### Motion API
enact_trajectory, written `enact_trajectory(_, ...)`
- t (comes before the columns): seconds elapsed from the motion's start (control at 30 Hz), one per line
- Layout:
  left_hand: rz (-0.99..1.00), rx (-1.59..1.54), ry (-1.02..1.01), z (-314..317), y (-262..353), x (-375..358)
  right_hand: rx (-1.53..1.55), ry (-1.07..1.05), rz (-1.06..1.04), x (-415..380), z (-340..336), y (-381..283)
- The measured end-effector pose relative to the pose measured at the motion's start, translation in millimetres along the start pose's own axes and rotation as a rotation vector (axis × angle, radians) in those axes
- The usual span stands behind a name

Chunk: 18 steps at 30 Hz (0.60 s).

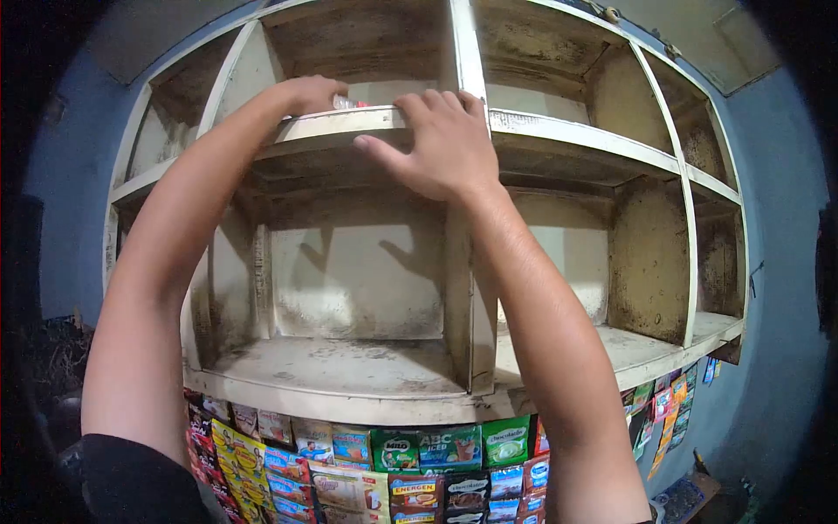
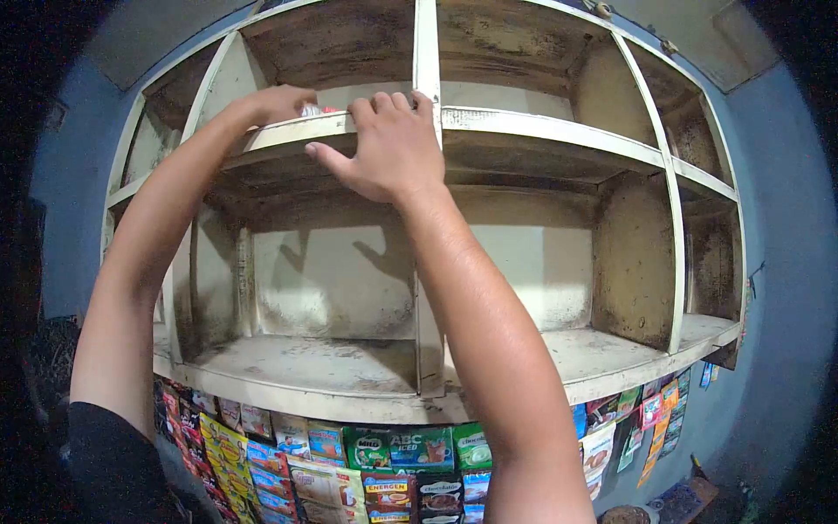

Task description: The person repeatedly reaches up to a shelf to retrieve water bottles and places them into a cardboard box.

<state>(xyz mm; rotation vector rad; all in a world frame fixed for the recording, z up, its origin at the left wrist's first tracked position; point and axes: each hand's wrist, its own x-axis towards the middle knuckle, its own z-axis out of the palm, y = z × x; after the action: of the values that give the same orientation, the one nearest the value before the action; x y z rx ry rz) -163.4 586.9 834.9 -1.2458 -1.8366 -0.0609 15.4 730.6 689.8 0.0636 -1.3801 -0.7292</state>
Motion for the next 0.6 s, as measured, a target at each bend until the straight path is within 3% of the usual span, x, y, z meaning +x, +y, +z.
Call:
enact_trajectory(0.07,-0.05,0.133,0.373,-1.2,-1.7,-21.1,0.018,-0.026,0.002,1.9,-2.3,0.9)
enact_trajectory(0.17,-0.115,0.157,0.511,-11.5,7.1,-56.4,0.075,-0.068,0.07,4.9,-5.4,-0.5)
enact_trajectory(0.23,-0.171,0.144,0.569,-12.6,11.0,-77.0,0.288,-0.01,0.193,9.8,-1.2,-3.7)
enact_trajectory(0.3,-0.055,0.02,0.844,-10.3,15.3,-98.0,0.471,0.06,0.337,14.8,-5.9,-23.5)
enact_trajectory(0.33,-0.062,0.025,0.839,-9.7,17.4,-109.0,0.481,0.058,0.337,17.9,-7.0,-34.8)
enact_trajectory(0.43,0.145,-0.263,0.853,-17.2,40.3,-146.1,1.013,0.048,0.498,35.8,-11.1,-71.9)
enact_trajectory(0.53,0.196,-0.337,0.869,-8.9,58.6,-173.6,1.464,-0.038,0.753,45.5,-23.9,-115.1)
enact_trajectory(0.6,0.163,-0.423,0.822,-8.6,64.7,-184.8,1.601,-0.057,0.775,46.2,-32.6,-127.4)
